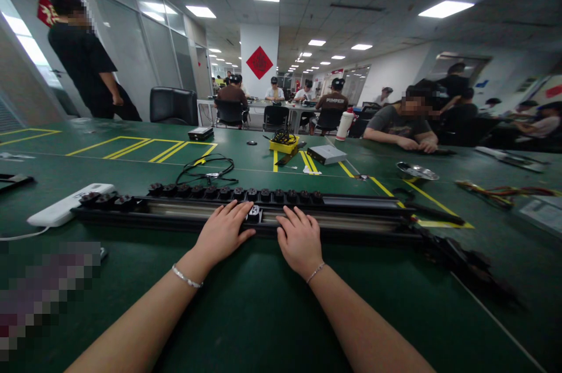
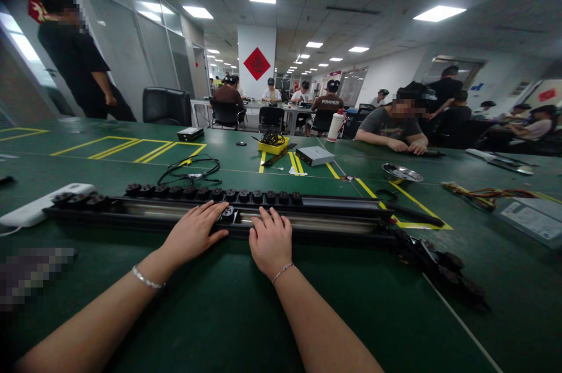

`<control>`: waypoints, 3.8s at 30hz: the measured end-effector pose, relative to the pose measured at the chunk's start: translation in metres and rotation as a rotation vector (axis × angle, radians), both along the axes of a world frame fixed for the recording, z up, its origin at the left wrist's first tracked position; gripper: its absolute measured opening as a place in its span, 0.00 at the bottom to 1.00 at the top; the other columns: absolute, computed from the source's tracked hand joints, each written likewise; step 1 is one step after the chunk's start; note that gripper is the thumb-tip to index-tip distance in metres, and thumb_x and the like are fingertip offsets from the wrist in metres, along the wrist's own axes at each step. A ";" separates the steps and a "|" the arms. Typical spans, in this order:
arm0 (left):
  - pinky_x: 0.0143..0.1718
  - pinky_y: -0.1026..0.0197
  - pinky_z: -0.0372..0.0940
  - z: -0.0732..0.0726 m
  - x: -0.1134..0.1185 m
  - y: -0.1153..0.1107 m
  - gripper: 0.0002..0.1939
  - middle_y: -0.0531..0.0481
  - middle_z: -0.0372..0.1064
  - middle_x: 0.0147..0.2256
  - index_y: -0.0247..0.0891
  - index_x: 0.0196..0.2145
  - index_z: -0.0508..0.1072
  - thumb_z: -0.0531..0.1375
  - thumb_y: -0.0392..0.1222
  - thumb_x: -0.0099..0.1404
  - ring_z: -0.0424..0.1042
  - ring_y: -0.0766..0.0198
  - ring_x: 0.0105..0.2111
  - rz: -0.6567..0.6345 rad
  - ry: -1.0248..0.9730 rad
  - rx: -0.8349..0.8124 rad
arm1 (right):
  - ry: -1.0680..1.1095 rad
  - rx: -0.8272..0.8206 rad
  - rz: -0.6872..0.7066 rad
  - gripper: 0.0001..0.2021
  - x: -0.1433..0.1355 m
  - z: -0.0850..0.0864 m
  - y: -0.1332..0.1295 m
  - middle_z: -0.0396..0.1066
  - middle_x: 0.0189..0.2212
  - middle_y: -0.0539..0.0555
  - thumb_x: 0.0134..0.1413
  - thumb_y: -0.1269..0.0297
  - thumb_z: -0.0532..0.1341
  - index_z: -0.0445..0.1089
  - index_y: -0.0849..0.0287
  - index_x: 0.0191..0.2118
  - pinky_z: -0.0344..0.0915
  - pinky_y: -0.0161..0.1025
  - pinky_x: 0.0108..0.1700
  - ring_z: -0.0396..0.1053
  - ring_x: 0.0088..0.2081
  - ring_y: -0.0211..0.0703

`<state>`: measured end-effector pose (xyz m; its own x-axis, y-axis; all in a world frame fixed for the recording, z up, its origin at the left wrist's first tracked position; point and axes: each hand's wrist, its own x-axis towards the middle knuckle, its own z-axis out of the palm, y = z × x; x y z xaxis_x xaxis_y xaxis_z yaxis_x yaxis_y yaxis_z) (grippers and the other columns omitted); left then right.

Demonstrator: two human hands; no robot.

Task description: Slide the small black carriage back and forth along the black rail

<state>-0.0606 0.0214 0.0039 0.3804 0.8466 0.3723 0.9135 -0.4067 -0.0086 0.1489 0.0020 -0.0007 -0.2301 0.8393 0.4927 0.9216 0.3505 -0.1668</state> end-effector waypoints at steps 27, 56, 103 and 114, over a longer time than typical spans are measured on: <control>0.56 0.45 0.50 0.001 0.011 -0.002 0.33 0.48 0.60 0.56 0.50 0.60 0.53 0.54 0.57 0.59 0.55 0.49 0.56 0.062 0.000 0.030 | -0.011 0.000 -0.008 0.14 -0.002 -0.001 0.000 0.60 0.57 0.47 0.59 0.59 0.49 0.67 0.49 0.46 0.43 0.51 0.57 0.51 0.59 0.47; 0.54 0.33 0.44 0.005 0.024 -0.004 0.33 0.44 0.61 0.53 0.57 0.59 0.52 0.56 0.58 0.57 0.57 0.43 0.54 0.133 0.004 0.014 | -0.121 -0.044 0.020 0.26 -0.006 0.005 -0.004 0.55 0.60 0.50 0.55 0.58 0.53 0.52 0.40 0.60 0.44 0.52 0.56 0.48 0.60 0.52; 0.57 0.35 0.42 0.000 0.019 -0.010 0.24 0.44 0.59 0.56 0.52 0.53 0.64 0.56 0.51 0.58 0.53 0.44 0.58 0.067 0.004 0.050 | -0.020 -0.037 0.196 0.25 -0.005 0.002 0.000 0.55 0.60 0.49 0.50 0.66 0.54 0.58 0.51 0.57 0.45 0.46 0.59 0.50 0.60 0.44; 0.57 0.35 0.42 -0.001 0.020 -0.010 0.25 0.43 0.58 0.57 0.51 0.53 0.63 0.57 0.50 0.58 0.53 0.43 0.58 0.076 0.030 0.069 | 0.019 -0.067 0.158 0.27 -0.008 0.000 0.004 0.62 0.56 0.54 0.54 0.66 0.51 0.53 0.60 0.61 0.43 0.42 0.60 0.53 0.59 0.41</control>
<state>-0.0401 0.0110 0.0027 0.3279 0.8462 0.4201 0.9406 -0.3338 -0.0619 0.1411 0.0060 -0.0004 -0.3530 0.8244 0.4425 0.8524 0.4784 -0.2111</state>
